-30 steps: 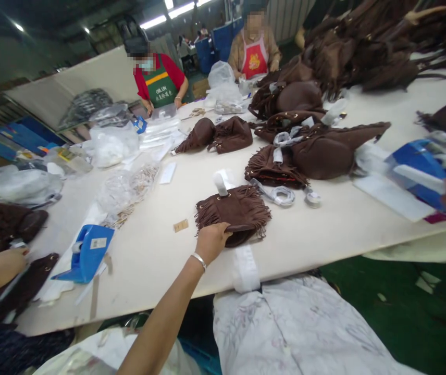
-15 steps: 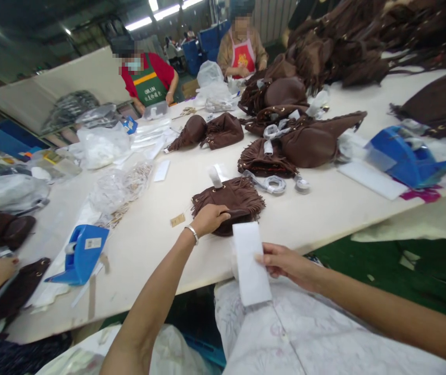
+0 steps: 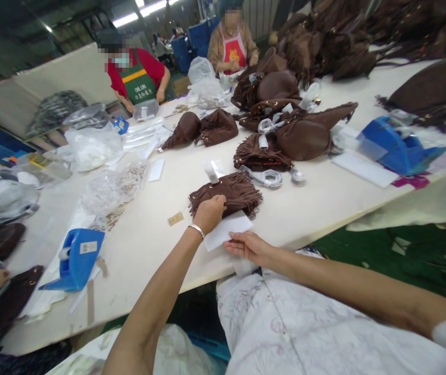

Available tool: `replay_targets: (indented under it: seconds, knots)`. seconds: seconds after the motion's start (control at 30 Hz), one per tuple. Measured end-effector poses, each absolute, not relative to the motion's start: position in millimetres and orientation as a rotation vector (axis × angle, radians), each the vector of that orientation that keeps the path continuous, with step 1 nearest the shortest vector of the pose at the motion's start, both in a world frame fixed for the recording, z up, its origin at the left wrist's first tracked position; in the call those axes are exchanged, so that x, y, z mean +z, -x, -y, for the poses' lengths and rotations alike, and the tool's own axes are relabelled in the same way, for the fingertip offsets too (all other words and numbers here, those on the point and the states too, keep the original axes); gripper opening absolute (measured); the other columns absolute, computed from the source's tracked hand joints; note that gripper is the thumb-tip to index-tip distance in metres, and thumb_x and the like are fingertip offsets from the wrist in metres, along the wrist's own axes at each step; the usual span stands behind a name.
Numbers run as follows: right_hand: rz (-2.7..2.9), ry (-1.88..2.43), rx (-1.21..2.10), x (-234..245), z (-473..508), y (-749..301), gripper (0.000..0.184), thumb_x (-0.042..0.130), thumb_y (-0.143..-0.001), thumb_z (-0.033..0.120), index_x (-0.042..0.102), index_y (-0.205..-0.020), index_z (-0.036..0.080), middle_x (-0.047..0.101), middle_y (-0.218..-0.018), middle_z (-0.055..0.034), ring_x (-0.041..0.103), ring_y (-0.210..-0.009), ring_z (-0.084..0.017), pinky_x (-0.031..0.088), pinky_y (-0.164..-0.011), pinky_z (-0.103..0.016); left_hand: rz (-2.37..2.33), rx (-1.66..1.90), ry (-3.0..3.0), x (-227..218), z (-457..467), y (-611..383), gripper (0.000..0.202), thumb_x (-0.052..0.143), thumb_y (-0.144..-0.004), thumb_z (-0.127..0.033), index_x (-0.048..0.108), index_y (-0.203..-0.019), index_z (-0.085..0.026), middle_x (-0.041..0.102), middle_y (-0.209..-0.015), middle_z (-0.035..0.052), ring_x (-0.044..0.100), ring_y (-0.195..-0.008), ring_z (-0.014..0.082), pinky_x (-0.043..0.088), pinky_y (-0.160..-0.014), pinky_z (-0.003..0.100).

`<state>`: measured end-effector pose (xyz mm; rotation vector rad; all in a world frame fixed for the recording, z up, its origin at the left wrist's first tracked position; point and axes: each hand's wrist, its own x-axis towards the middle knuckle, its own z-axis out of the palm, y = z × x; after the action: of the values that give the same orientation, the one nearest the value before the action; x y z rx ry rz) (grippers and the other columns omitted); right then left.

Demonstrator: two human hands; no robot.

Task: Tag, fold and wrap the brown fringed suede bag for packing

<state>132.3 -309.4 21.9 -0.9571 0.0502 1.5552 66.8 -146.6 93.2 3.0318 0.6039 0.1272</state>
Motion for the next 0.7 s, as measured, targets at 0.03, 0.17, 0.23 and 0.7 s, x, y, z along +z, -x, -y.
replay_targets:
  seconds: [0.03,0.17,0.23,0.7]
  knots:
    - [-0.052,0.952,1.531,20.9,307.6,-132.3,0.009,0.067,-0.086,0.015,0.060,-0.089,0.010,0.073,-0.084,-0.0123,0.073,-0.079,-0.017,0.061,-0.077,-0.028,-0.592,0.124,-3.046,91.4,147.8,-66.1,0.012,0.049,-0.093,-0.022,0.057,-0.100,-0.016,0.065,-0.098,0.0091,0.065,-0.085,0.0217,0.048,-0.072,0.031]
    - [-0.082,0.957,1.427,15.1,302.9,-135.3,0.011,0.067,-0.087,0.016,0.056,-0.085,0.014,0.072,-0.079,-0.0080,0.072,-0.080,-0.017,0.061,-0.080,-0.029,-0.555,0.119,-3.087,82.8,153.1,-63.8,0.016,0.043,-0.094,-0.017,0.056,-0.102,-0.015,0.062,-0.101,0.0116,0.065,-0.086,0.0215,0.049,-0.070,0.030]
    - [-0.102,0.967,1.398,12.3,300.8,-138.1,0.013,0.066,-0.088,0.015,0.054,-0.083,0.015,0.070,-0.076,-0.0057,0.072,-0.080,-0.017,0.061,-0.081,-0.030,-0.542,0.131,-3.096,78.2,156.1,-62.3,0.018,0.042,-0.094,-0.015,0.056,-0.105,-0.014,0.062,-0.106,0.0127,0.065,-0.090,0.0218,0.050,-0.070,0.029]
    - [-0.054,1.234,1.407,21.8,342.1,-206.5,0.019,0.074,-0.079,0.013,0.056,-0.084,0.013,0.071,-0.075,-0.0093,0.072,-0.069,-0.018,0.062,-0.063,-0.026,-1.163,0.837,-2.573,65.5,189.3,6.1,0.031,0.048,-0.096,-0.038,0.049,-0.120,-0.018,0.064,-0.115,0.0118,0.062,-0.106,0.0219,0.053,-0.088,0.037]
